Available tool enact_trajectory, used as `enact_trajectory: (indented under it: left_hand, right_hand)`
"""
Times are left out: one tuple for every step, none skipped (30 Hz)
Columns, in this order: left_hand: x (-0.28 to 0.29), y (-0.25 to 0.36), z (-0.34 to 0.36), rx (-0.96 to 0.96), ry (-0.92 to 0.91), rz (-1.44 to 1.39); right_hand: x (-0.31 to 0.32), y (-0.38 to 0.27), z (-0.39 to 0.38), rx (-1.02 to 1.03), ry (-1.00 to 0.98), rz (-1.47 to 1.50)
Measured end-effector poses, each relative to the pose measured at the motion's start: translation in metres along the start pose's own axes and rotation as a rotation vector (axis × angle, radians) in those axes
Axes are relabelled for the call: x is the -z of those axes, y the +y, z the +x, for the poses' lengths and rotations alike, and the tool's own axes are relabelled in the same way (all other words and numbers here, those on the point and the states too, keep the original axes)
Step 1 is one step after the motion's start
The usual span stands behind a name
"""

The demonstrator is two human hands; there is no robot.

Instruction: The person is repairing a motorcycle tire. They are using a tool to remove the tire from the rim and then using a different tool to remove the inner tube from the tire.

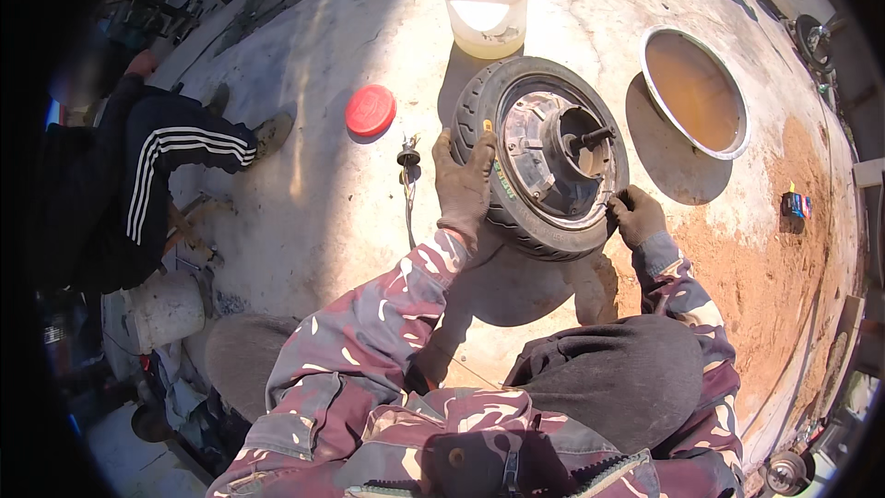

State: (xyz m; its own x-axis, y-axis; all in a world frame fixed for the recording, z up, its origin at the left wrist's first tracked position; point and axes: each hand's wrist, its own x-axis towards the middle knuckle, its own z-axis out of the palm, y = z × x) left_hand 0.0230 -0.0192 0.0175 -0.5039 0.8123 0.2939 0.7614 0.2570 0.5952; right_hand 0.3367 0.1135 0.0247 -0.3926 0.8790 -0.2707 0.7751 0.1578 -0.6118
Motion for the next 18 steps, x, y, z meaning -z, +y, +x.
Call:
enact_trajectory:
  left_hand:
    - [-0.003,0.006,0.0,0.033,0.086,-0.087]
    - [-0.004,0.01,-0.001,-0.021,0.154,-0.035]
    - [-0.011,0.016,0.003,0.305,0.158,-0.377]
    - [-0.012,0.016,0.008,0.449,0.116,-0.489]
    - [-0.012,0.015,0.007,0.442,0.064,-0.417]
    - [-0.013,0.015,0.007,0.49,0.066,-0.488]
    - [-0.013,0.012,0.008,0.427,0.041,-0.424]
    - [-0.012,0.011,0.007,0.388,-0.06,-0.276]
    - [-0.012,0.009,0.006,0.291,-0.024,-0.231]
    - [-0.011,0.01,0.005,0.41,-0.051,-0.304]
    - [-0.011,0.01,0.004,0.54,0.01,-0.526]
    - [-0.011,0.01,0.006,0.543,0.07,-0.651]
    - [-0.006,0.006,0.003,0.267,-0.01,-0.42]
    - [0.0,0.0,0.001,-0.029,0.008,-0.024]
    - [-0.002,0.001,0.003,-0.01,0.051,-0.021]
    - [0.003,-0.003,0.002,-0.048,0.028,-0.009]
    - [0.003,-0.004,0.005,-0.049,0.037,-0.056]
    - [0.009,-0.007,0.002,-0.179,0.045,-0.073]
  right_hand:
    - [-0.003,0.001,-0.001,-0.021,-0.02,0.127]
    - [-0.005,0.001,0.0,0.001,-0.021,0.17]
    - [-0.007,0.003,0.0,0.035,0.004,0.166]
    - [-0.009,0.004,-0.001,0.077,0.039,0.178]
    - [-0.011,0.005,0.001,0.071,0.022,0.235]
    - [-0.01,0.007,0.001,0.013,0.028,0.206]
    - [-0.013,0.007,0.003,0.067,0.034,0.241]
    - [-0.012,0.008,0.002,0.022,0.065,0.173]
    - [-0.011,0.009,0.002,0.035,0.069,0.152]
    - [-0.009,0.009,0.001,0.048,0.057,0.177]
    - [-0.007,0.009,0.001,0.07,0.046,0.164]
    - [-0.005,0.007,0.002,0.046,0.052,0.09]
    - [0.001,0.006,0.001,0.14,0.088,-0.009]
    - [0.007,0.004,0.002,0.165,0.098,-0.099]
    - [0.011,0.003,0.003,0.257,0.169,-0.193]
    - [0.016,0.001,0.004,0.226,0.123,-0.194]
    - [0.019,-0.001,0.005,0.277,0.112,-0.241]
    - [0.02,-0.003,0.004,0.296,0.115,-0.267]
